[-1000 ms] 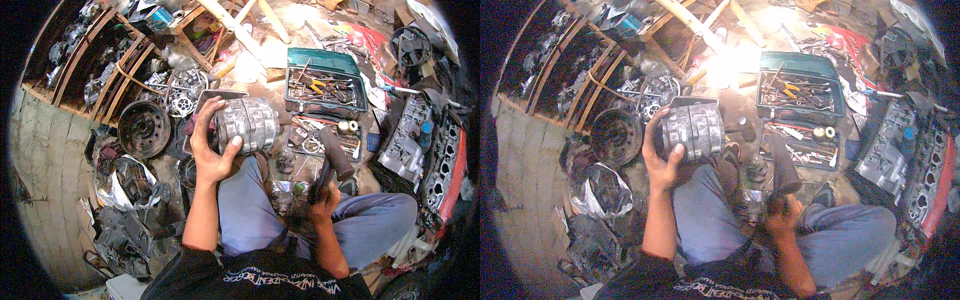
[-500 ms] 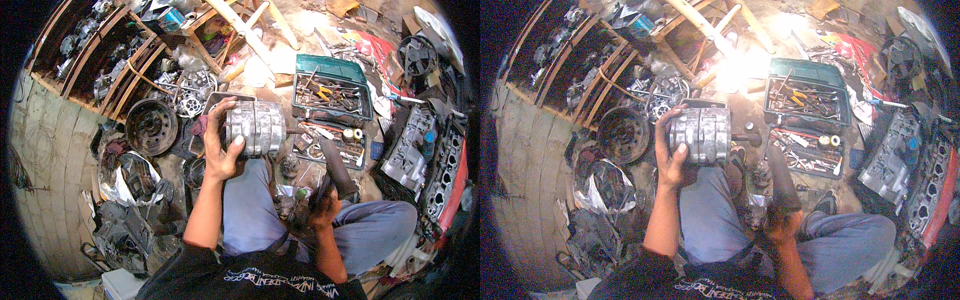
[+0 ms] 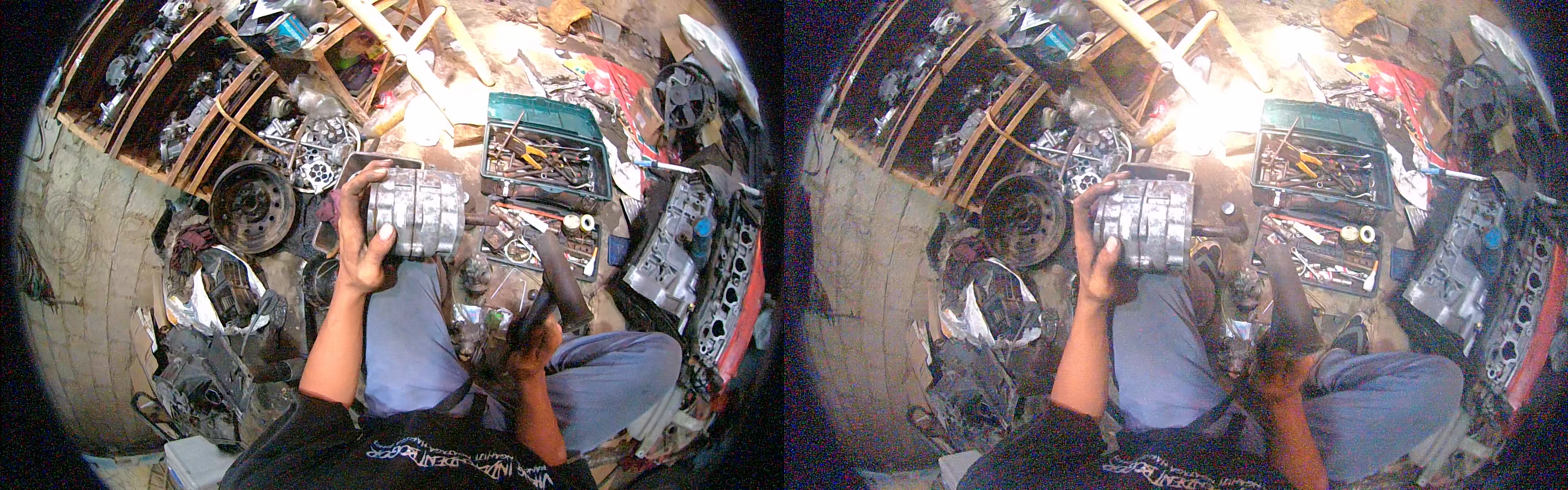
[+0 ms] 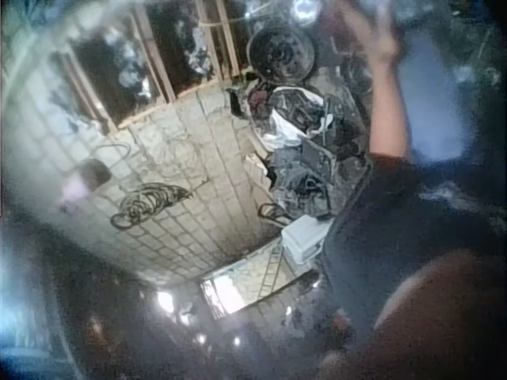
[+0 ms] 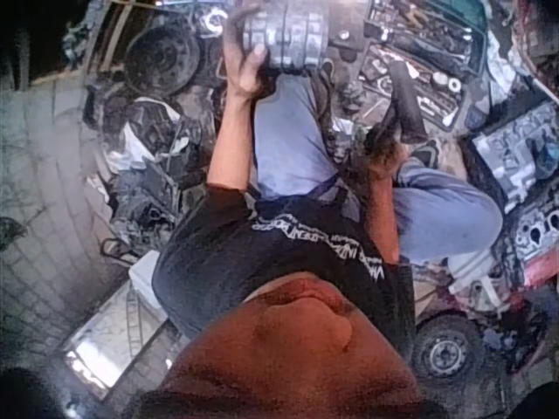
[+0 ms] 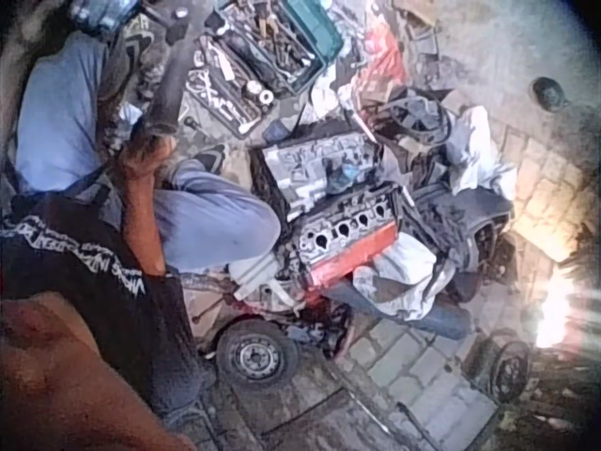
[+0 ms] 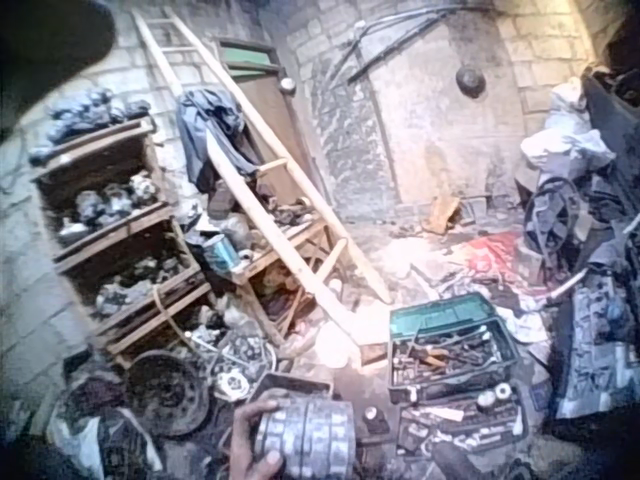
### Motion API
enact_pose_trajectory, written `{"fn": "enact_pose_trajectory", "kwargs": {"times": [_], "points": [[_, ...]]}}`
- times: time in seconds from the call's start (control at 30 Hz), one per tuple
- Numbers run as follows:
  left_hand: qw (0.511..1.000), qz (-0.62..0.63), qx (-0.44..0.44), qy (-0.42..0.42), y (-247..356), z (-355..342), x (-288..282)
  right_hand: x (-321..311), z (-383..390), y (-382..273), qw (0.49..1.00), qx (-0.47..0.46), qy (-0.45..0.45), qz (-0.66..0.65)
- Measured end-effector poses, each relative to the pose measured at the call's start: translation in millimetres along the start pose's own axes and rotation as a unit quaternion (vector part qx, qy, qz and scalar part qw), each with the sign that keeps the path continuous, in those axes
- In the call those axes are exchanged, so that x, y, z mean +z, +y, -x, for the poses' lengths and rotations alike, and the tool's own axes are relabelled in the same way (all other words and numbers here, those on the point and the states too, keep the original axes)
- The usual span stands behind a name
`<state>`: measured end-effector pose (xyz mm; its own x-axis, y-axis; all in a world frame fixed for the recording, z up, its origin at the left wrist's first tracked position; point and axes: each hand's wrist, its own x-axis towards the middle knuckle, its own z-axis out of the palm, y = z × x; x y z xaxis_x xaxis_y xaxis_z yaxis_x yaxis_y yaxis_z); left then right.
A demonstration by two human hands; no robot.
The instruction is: The person sits on the floor and uses a hammer to tap a metal engine block, then pours liquid into its openings. They continue tapping the part from multiple angles and place it on the floor to work on a smaller component with the hammer.
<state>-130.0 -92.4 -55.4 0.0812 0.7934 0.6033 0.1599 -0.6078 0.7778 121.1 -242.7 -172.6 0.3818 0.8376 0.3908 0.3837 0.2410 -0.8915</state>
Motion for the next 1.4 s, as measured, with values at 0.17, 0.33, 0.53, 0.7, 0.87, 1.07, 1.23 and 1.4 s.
{"fn": "enact_pose_trajectory", "kwargs": {"times": [0.17,0.33,0.53,0.7,0.87,1.07,1.23,1.4], "points": [[1.0,-0.011,0.01,-0.005,0,0,0,-6,3,11,1.0,0.002,-0.029,-0.005],[1.0,-0.013,0.006,-0.003,3,0,1,-4,3,9,0.999,-0.005,-0.012,-0.042],[0.999,-0.046,0.023,-0.004,0,2,-2,2,3,6,0.999,0.005,0.014,-0.047],[0.989,-0.111,0.096,-0.024,5,7,-2,3,5,3,0.998,0.062,-0.01,-0.029],[0.976,-0.129,0.165,-0.058,6,13,-5,3,7,19,0.987,0.088,0.047,-0.123],[0.978,-0.117,0.17,-0.04,6,16,-4,13,12,2,0.93,0.21,0.08,-0.289],[0.979,-0.113,0.165,-0.036,8,16,-2,8,15,14,0.929,0.232,0.069,-0.281],[0.977,-0.121,0.171,-0.038,8,17,-4,2,9,14,0.999,0.03,-0.001,-0.019]]}}
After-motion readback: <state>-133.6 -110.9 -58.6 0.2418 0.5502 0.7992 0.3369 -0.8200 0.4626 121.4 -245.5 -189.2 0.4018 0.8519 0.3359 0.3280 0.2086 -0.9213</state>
